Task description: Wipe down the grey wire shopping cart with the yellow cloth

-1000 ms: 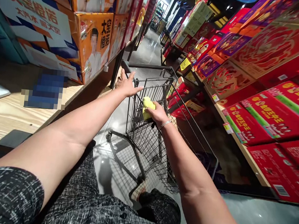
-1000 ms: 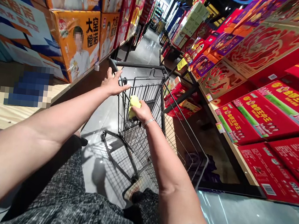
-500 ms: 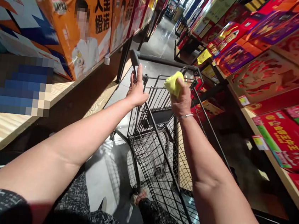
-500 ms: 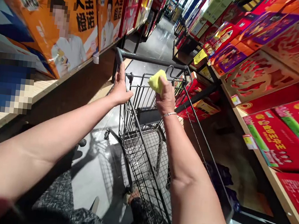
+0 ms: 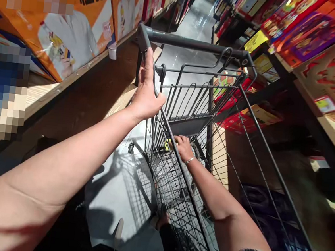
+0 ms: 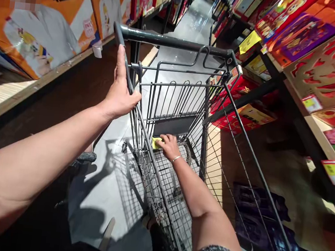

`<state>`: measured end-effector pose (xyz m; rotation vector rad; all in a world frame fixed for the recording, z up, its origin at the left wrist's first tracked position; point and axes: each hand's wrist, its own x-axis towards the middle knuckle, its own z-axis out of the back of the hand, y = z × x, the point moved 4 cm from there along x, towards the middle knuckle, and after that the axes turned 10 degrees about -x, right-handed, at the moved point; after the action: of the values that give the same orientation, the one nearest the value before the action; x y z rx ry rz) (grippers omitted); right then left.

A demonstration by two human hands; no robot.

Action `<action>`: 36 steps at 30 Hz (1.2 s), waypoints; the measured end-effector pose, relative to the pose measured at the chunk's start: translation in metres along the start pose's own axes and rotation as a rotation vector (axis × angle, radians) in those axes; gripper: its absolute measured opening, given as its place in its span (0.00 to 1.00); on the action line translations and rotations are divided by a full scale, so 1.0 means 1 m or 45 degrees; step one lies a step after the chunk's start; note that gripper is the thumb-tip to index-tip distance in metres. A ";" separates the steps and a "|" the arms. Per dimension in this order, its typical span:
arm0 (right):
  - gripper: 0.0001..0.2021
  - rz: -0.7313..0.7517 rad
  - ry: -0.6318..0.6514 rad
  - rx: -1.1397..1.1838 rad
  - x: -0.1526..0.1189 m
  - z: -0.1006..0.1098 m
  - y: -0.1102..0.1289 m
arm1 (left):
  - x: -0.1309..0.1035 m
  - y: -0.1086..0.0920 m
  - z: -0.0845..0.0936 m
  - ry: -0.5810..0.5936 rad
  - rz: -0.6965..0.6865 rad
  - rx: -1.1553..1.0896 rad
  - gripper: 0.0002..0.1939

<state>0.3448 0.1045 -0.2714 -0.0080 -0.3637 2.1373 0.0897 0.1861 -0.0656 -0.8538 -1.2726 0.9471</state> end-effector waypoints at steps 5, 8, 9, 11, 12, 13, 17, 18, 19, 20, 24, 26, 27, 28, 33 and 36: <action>0.09 -0.255 -0.366 -0.004 0.066 0.074 -0.083 | -0.003 -0.002 0.000 -0.020 0.012 0.098 0.64; 0.12 -0.451 -0.641 -0.011 0.104 0.128 -0.131 | -0.005 -0.006 0.000 -0.035 0.074 0.276 0.63; 0.13 -0.533 -0.720 -0.019 0.113 0.141 -0.144 | -0.005 -0.008 0.000 -0.033 0.083 0.327 0.63; 0.16 -0.646 -0.813 -0.017 0.124 0.152 -0.160 | -0.006 -0.012 -0.001 -0.027 0.077 0.392 0.63; 0.18 -0.681 -0.824 0.000 0.125 0.149 -0.162 | -0.007 -0.013 -0.001 -0.025 0.068 0.406 0.63; 0.19 -0.705 -0.809 0.031 0.122 0.141 -0.162 | -0.007 -0.014 -0.001 -0.024 0.061 0.411 0.63; 0.25 -0.702 -0.561 0.224 0.077 0.074 -0.128 | -0.007 -0.015 -0.001 -0.019 0.088 0.376 0.62; 0.26 -0.689 -0.514 0.239 0.058 0.055 -0.115 | -0.006 -0.015 -0.001 -0.017 0.104 0.364 0.61; 0.26 -0.677 -0.454 0.255 0.039 0.037 -0.102 | -0.006 -0.015 -0.001 -0.015 0.120 0.356 0.61; 0.27 -0.682 -0.349 0.296 0.020 0.018 -0.090 | -0.006 -0.015 -0.001 -0.015 0.132 0.352 0.61; 0.25 -0.752 -0.029 0.401 -0.033 -0.031 -0.070 | -0.006 -0.013 -0.001 -0.018 0.137 0.366 0.60; 0.24 -0.838 -0.028 0.391 -0.037 -0.033 -0.084 | -0.006 -0.012 -0.001 -0.016 0.134 0.366 0.60; 0.25 -0.911 -0.046 0.373 -0.034 -0.028 -0.098 | -0.006 -0.011 0.000 -0.014 0.131 0.365 0.60; 0.26 -0.997 -0.083 0.348 -0.027 -0.020 -0.115 | -0.007 -0.010 0.000 -0.012 0.127 0.365 0.60; 0.34 -1.180 -0.528 0.220 0.048 0.049 -0.205 | -0.007 -0.011 -0.001 -0.001 0.108 0.385 0.61; 0.36 -1.157 -0.687 0.220 0.079 0.071 -0.223 | -0.007 -0.011 -0.001 -0.001 0.139 0.409 0.61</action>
<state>0.4715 0.2663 -0.1348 0.7104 -0.3890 1.2275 0.0915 0.1755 -0.0580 -0.6748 -1.0451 1.2011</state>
